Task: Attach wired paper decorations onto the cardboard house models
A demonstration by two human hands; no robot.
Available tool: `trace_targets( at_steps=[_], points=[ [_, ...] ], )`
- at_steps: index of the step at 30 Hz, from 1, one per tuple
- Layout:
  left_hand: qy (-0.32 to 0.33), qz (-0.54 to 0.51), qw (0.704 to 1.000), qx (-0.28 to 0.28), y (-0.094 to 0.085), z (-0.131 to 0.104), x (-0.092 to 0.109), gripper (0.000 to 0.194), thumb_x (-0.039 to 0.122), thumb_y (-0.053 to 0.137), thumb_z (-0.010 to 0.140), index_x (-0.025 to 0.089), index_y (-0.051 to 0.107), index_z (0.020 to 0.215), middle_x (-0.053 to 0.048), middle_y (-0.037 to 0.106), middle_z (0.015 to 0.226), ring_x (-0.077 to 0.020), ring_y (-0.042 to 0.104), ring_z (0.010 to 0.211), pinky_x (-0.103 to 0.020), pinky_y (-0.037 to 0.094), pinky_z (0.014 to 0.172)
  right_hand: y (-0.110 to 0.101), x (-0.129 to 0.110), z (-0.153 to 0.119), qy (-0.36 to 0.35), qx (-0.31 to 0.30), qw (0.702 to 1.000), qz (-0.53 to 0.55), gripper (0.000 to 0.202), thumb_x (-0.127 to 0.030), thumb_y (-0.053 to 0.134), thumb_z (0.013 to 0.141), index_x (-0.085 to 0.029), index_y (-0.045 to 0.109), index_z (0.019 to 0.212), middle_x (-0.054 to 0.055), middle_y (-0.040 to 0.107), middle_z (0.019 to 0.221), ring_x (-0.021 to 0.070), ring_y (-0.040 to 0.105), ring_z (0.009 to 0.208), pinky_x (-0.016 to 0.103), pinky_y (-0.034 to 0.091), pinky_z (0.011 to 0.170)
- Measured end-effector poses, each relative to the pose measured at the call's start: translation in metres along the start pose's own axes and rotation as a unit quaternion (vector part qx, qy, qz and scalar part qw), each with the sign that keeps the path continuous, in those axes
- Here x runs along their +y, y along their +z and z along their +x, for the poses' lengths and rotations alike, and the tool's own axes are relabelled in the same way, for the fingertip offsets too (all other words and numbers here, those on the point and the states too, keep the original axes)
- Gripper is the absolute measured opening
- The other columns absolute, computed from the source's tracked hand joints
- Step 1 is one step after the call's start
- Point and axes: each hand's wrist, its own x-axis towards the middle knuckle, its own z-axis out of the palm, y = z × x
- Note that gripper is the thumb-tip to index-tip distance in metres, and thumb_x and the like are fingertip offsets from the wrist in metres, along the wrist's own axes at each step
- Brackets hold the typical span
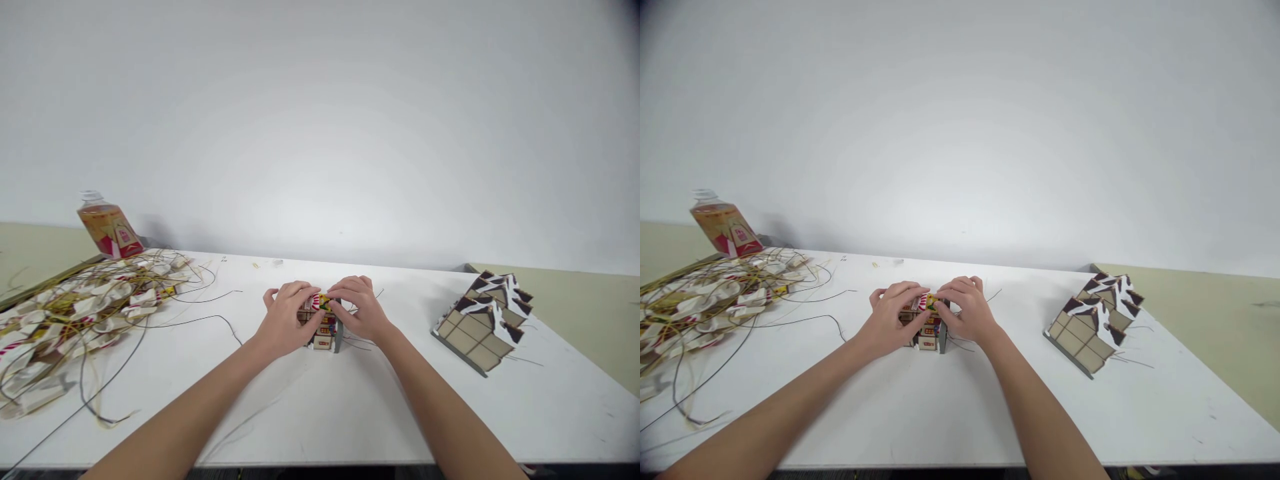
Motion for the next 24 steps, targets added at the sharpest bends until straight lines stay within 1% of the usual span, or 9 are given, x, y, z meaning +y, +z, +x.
trace_targets(
  at_steps=[3, 7, 14, 17, 20, 24],
  points=[
    [0.004, 0.002, 1.000, -0.006, -0.002, -0.001, 0.000, 0.029, 0.033, 0.050, 0.085, 0.028, 0.056, 0.113, -0.005, 0.060, 0.119, -0.0270, 0.053, 0.111, -0.053, 0.023, 0.097, -0.002, -0.001, 0.000, 0.005, -0.012, 1.000, -0.016, 0.017, -0.030, 0.052, 0.091, -0.024, 0.068, 0.091, 0.001, 0.071, 0.092, 0.0164, 0.059, 0.089, 0.038, 0.031, 0.087],
    [0.009, 0.005, 1.000, -0.021, -0.005, 0.000, 0.001, 0.027, 0.030, 0.047, 0.086, 0.029, 0.057, 0.111, -0.005, 0.061, 0.115, -0.0264, 0.053, 0.109, -0.054, 0.023, 0.096, -0.003, -0.001, -0.001, -0.003, -0.021, 0.999, -0.032, 0.021, -0.035, 0.050, 0.092, -0.023, 0.067, 0.091, 0.001, 0.071, 0.092, 0.0169, 0.058, 0.090, 0.039, 0.029, 0.089],
    [0.024, 0.019, 0.999, -0.045, -0.010, 0.003, 0.002, 0.022, 0.031, 0.043, 0.089, 0.028, 0.057, 0.106, -0.004, 0.061, 0.114, -0.0263, 0.051, 0.110, -0.055, 0.022, 0.098, -0.004, 0.002, -0.002, -0.026, -0.027, 0.999, -0.032, 0.027, -0.041, 0.047, 0.093, -0.023, 0.067, 0.094, 0.002, 0.070, 0.094, 0.0173, 0.057, 0.092, 0.039, 0.028, 0.089],
    [0.040, 0.022, 0.997, -0.058, -0.012, 0.004, 0.001, 0.024, 0.032, 0.038, 0.093, 0.028, 0.055, 0.110, -0.005, 0.061, 0.115, -0.0255, 0.050, 0.112, -0.055, 0.021, 0.099, -0.005, 0.004, -0.003, -0.037, -0.025, 0.999, -0.030, 0.029, -0.040, 0.044, 0.094, -0.023, 0.067, 0.097, 0.003, 0.070, 0.095, 0.0171, 0.057, 0.093, 0.038, 0.028, 0.090],
    [0.051, 0.027, 0.996, -0.070, -0.013, 0.005, -0.001, 0.027, 0.033, 0.033, 0.097, 0.028, 0.056, 0.110, -0.005, 0.060, 0.117, -0.0248, 0.050, 0.113, -0.055, 0.020, 0.099, -0.005, 0.004, -0.003, -0.040, -0.025, 0.998, -0.041, 0.031, -0.037, 0.039, 0.096, -0.023, 0.068, 0.094, 0.003, 0.070, 0.095, 0.0164, 0.057, 0.093, 0.038, 0.029, 0.090],
    [0.061, 0.033, 0.994, -0.080, -0.013, 0.004, -0.002, 0.027, 0.032, 0.034, 0.097, 0.029, 0.055, 0.113, -0.005, 0.058, 0.118, -0.0249, 0.049, 0.114, -0.055, 0.019, 0.099, -0.005, 0.003, -0.002, -0.051, -0.020, 0.997, -0.046, 0.031, -0.036, 0.040, 0.095, -0.023, 0.068, 0.089, 0.002, 0.070, 0.092, 0.0159, 0.058, 0.089, 0.038, 0.030, 0.089]
  ],
)
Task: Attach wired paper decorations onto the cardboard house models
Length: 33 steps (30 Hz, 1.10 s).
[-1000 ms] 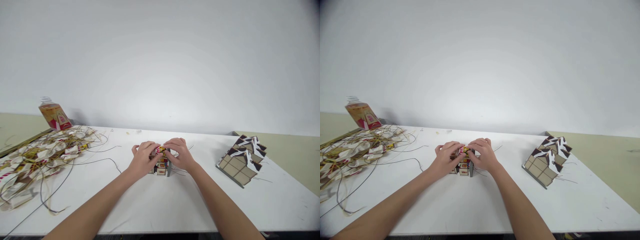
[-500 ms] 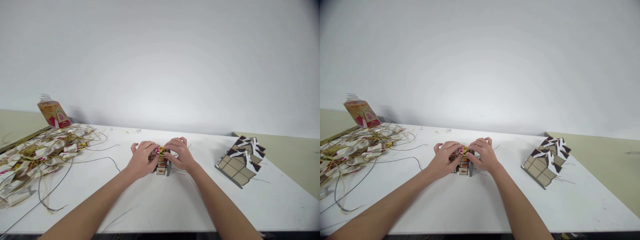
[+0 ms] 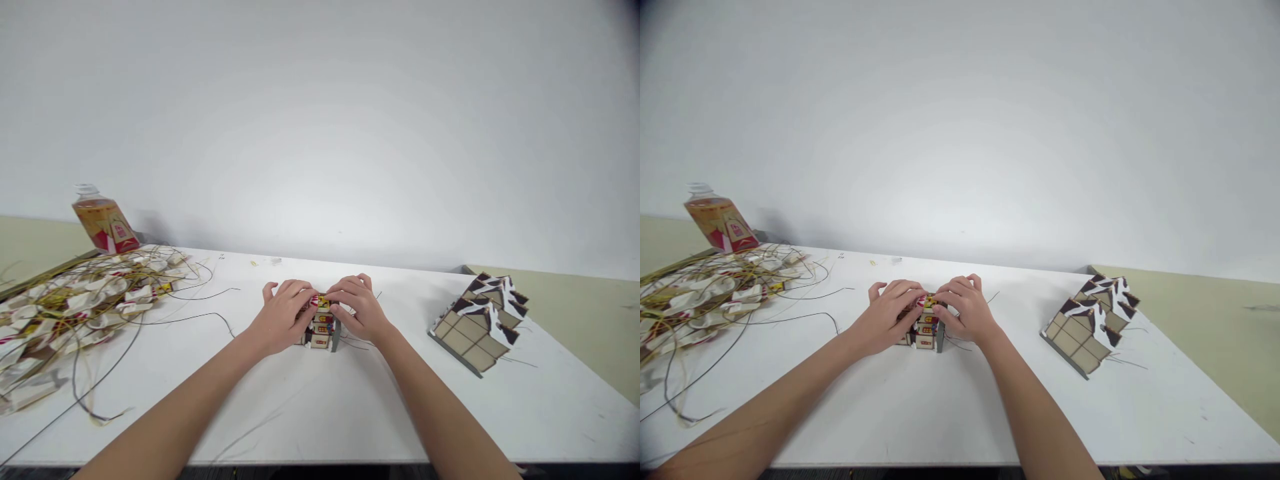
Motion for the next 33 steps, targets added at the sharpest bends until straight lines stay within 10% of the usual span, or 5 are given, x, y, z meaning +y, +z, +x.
trace_targets(
  at_steps=[33],
  points=[
    [-0.040, -0.027, 0.999, -0.005, 0.000, 0.002, 0.002, 0.029, 0.041, 0.035, 0.098, 0.030, 0.059, 0.109, 0.000, 0.065, 0.110, -0.0235, 0.055, 0.105, -0.056, 0.016, 0.102, 0.004, 0.011, -0.001, -0.091, 0.016, 0.995, 0.047, 0.041, -0.061, 0.052, 0.084, -0.022, 0.065, 0.087, 0.006, 0.071, 0.090, 0.0221, 0.059, 0.094, 0.040, 0.044, 0.087]
  ],
)
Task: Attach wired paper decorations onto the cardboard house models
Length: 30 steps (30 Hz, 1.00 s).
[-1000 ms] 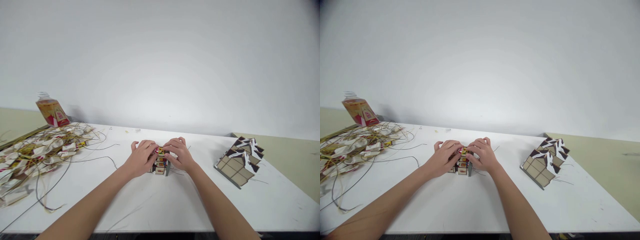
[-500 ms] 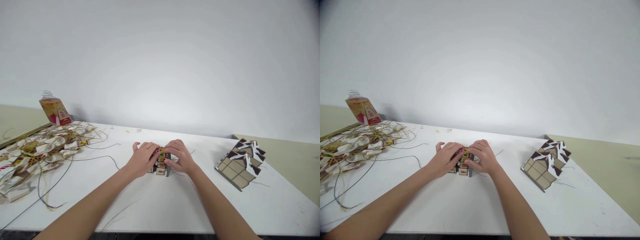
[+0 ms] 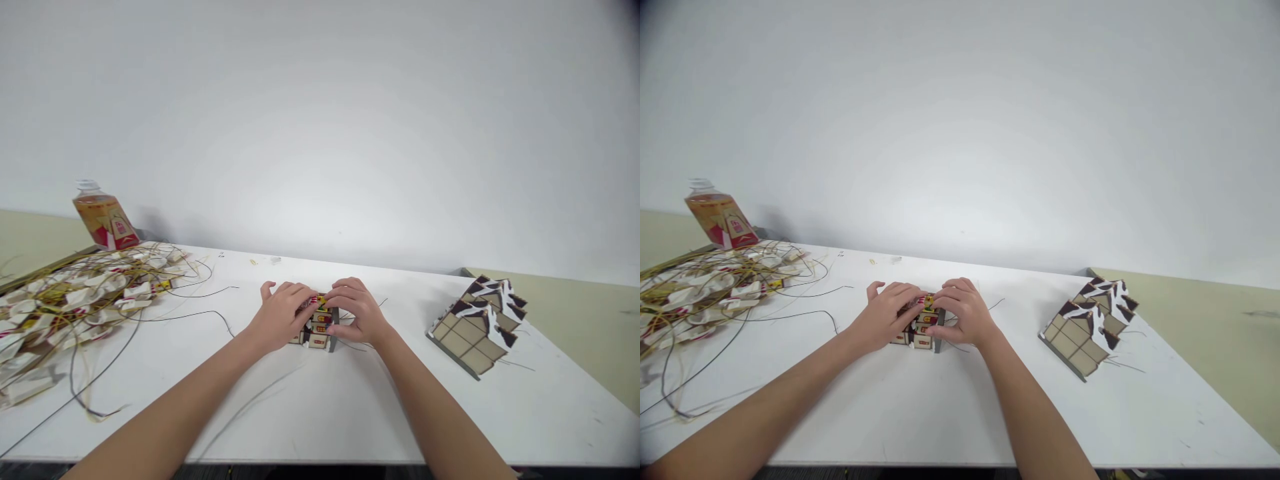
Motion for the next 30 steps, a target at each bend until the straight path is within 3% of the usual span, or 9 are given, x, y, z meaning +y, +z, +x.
trace_targets(
  at_steps=[11, 22, 30],
  points=[
    [-0.023, -0.004, 1.000, -0.001, -0.004, 0.007, -0.010, 0.033, 0.049, 0.035, 0.096, 0.033, 0.063, 0.106, -0.001, 0.066, 0.109, -0.0271, 0.054, 0.108, -0.060, 0.017, 0.100, 0.003, 0.001, -0.001, -0.021, -0.001, 1.000, -0.008, 0.042, -0.059, 0.060, 0.081, -0.021, 0.064, 0.098, 0.006, 0.071, 0.103, 0.0218, 0.059, 0.099, 0.040, 0.044, 0.088],
    [-0.031, -0.018, 0.999, -0.024, -0.008, 0.011, -0.012, 0.040, 0.056, 0.034, 0.094, 0.030, 0.064, 0.100, -0.003, 0.065, 0.113, -0.0290, 0.050, 0.113, -0.063, 0.015, 0.102, 0.008, 0.000, 0.001, -0.023, 0.019, 1.000, -0.001, 0.043, -0.060, 0.067, 0.075, -0.022, 0.063, 0.094, 0.005, 0.071, 0.098, 0.0215, 0.059, 0.095, 0.039, 0.044, 0.086],
    [-0.026, -0.025, 0.999, -0.034, -0.012, 0.012, -0.008, 0.040, 0.056, 0.034, 0.094, 0.027, 0.063, 0.096, -0.004, 0.064, 0.115, -0.0290, 0.050, 0.114, -0.067, 0.013, 0.103, 0.016, 0.001, 0.000, 0.013, 0.019, 1.000, 0.015, 0.046, -0.066, 0.068, 0.070, -0.023, 0.061, 0.083, 0.004, 0.068, 0.082, 0.0230, 0.060, 0.097, 0.040, 0.042, 0.087]
  ],
)
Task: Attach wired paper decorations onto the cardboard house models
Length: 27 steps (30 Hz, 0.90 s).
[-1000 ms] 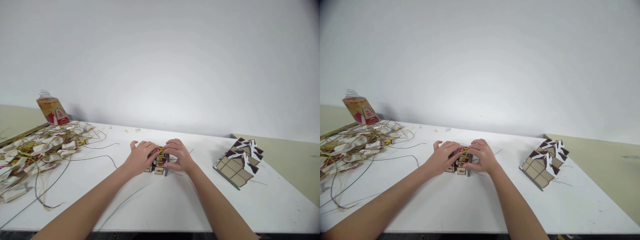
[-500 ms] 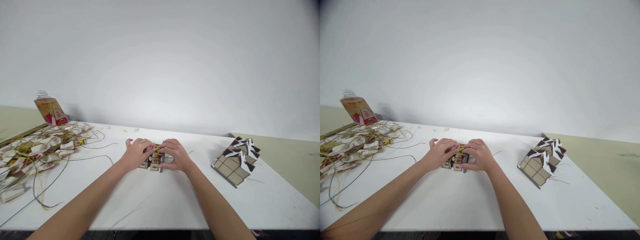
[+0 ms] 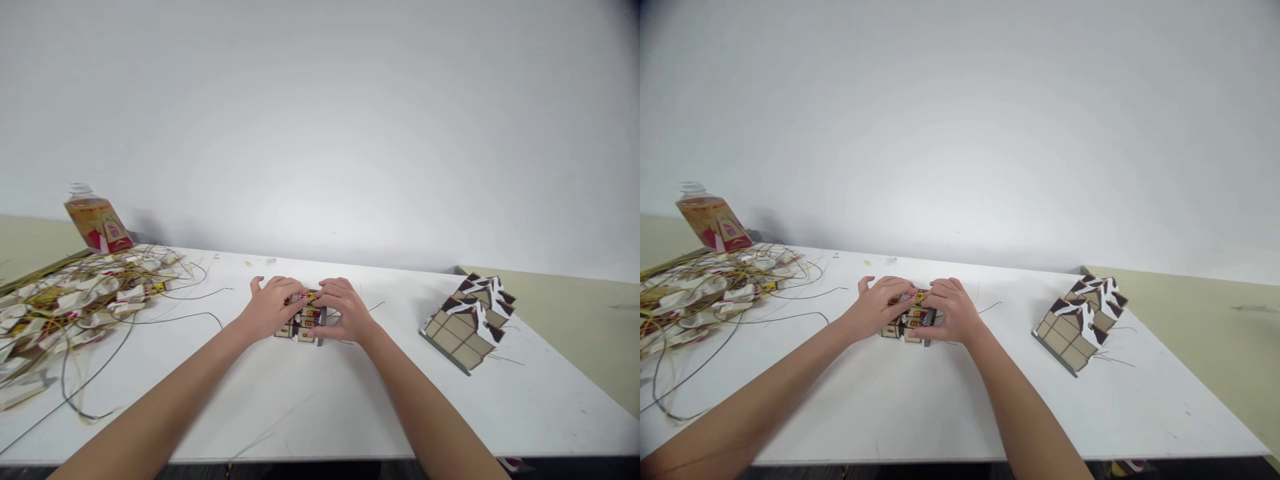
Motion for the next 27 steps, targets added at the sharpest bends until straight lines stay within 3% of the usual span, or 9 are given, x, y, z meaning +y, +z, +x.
trace_targets(
  at_steps=[8, 13, 15, 17, 20, 24, 27],
  points=[
    [0.011, 0.025, 1.000, 0.009, 0.004, 0.000, -0.007, 0.039, 0.055, 0.033, 0.095, 0.028, 0.061, 0.099, -0.004, 0.061, 0.123, -0.0285, 0.050, 0.116, -0.066, 0.014, 0.103, 0.005, 0.000, 0.002, -0.011, 0.012, 1.000, 0.015, 0.045, -0.066, 0.068, 0.070, -0.023, 0.060, 0.080, 0.003, 0.067, 0.079, 0.0241, 0.061, 0.100, 0.040, 0.042, 0.087],
    [0.055, 0.077, 0.995, 0.008, 0.003, -0.006, -0.011, 0.042, 0.057, 0.035, 0.094, 0.030, 0.057, 0.117, -0.006, 0.059, 0.127, -0.0283, 0.051, 0.118, -0.063, 0.012, 0.104, 0.001, 0.000, -0.002, -0.016, 0.027, 0.999, 0.020, 0.045, -0.065, 0.066, 0.073, -0.024, 0.063, 0.091, 0.005, 0.070, 0.095, 0.0242, 0.058, 0.104, 0.042, 0.041, 0.092],
    [0.076, 0.096, 0.993, -0.007, 0.000, -0.008, -0.013, 0.054, 0.067, 0.044, 0.086, 0.032, 0.052, 0.127, -0.007, 0.056, 0.131, -0.0308, 0.049, 0.120, -0.063, 0.010, 0.104, -0.002, 0.001, -0.004, -0.017, 0.036, 0.999, 0.012, 0.047, -0.065, 0.061, 0.077, -0.024, 0.064, 0.099, 0.006, 0.068, 0.105, 0.0245, 0.056, 0.106, 0.043, 0.041, 0.093],
    [0.091, 0.109, 0.990, -0.024, -0.001, -0.009, -0.016, 0.079, 0.076, 0.055, 0.072, 0.032, 0.042, 0.137, -0.008, 0.054, 0.134, -0.0341, 0.047, 0.122, -0.063, 0.010, 0.105, -0.004, 0.002, -0.005, -0.008, 0.047, 0.999, 0.003, 0.052, -0.067, 0.055, 0.080, -0.024, 0.063, 0.108, 0.008, 0.065, 0.111, 0.0246, 0.055, 0.107, 0.044, 0.041, 0.094],
    [0.092, 0.125, 0.987, -0.044, -0.002, -0.010, -0.020, 0.104, 0.077, 0.065, 0.059, 0.031, 0.030, 0.145, -0.011, 0.054, 0.134, -0.0362, 0.047, 0.122, -0.063, 0.010, 0.105, -0.008, 0.004, -0.004, 0.012, 0.052, 0.999, -0.010, 0.060, -0.072, 0.048, 0.081, -0.024, 0.061, 0.114, 0.009, 0.064, 0.113, 0.0251, 0.055, 0.108, 0.044, 0.040, 0.096],
    [0.074, 0.145, 0.986, -0.028, -0.001, -0.011, -0.015, 0.099, 0.067, 0.066, 0.064, 0.029, 0.027, 0.146, -0.012, 0.056, 0.130, -0.0332, 0.051, 0.119, -0.060, 0.013, 0.105, -0.014, 0.009, -0.005, 0.028, 0.054, 0.998, -0.036, 0.061, -0.074, 0.047, 0.080, -0.024, 0.062, 0.111, 0.010, 0.064, 0.111, 0.0255, 0.056, 0.107, 0.044, 0.039, 0.096],
    [0.095, 0.197, 0.975, 0.029, -0.006, -0.016, -0.007, 0.091, 0.058, 0.066, 0.068, 0.027, 0.028, 0.145, -0.012, 0.055, 0.131, -0.0325, 0.053, 0.115, -0.061, 0.012, 0.106, -0.020, 0.014, -0.007, 0.030, 0.067, 0.996, -0.059, 0.057, -0.070, 0.050, 0.080, -0.023, 0.061, 0.109, 0.010, 0.064, 0.109, 0.0257, 0.056, 0.106, 0.044, 0.039, 0.094]
  ],
)
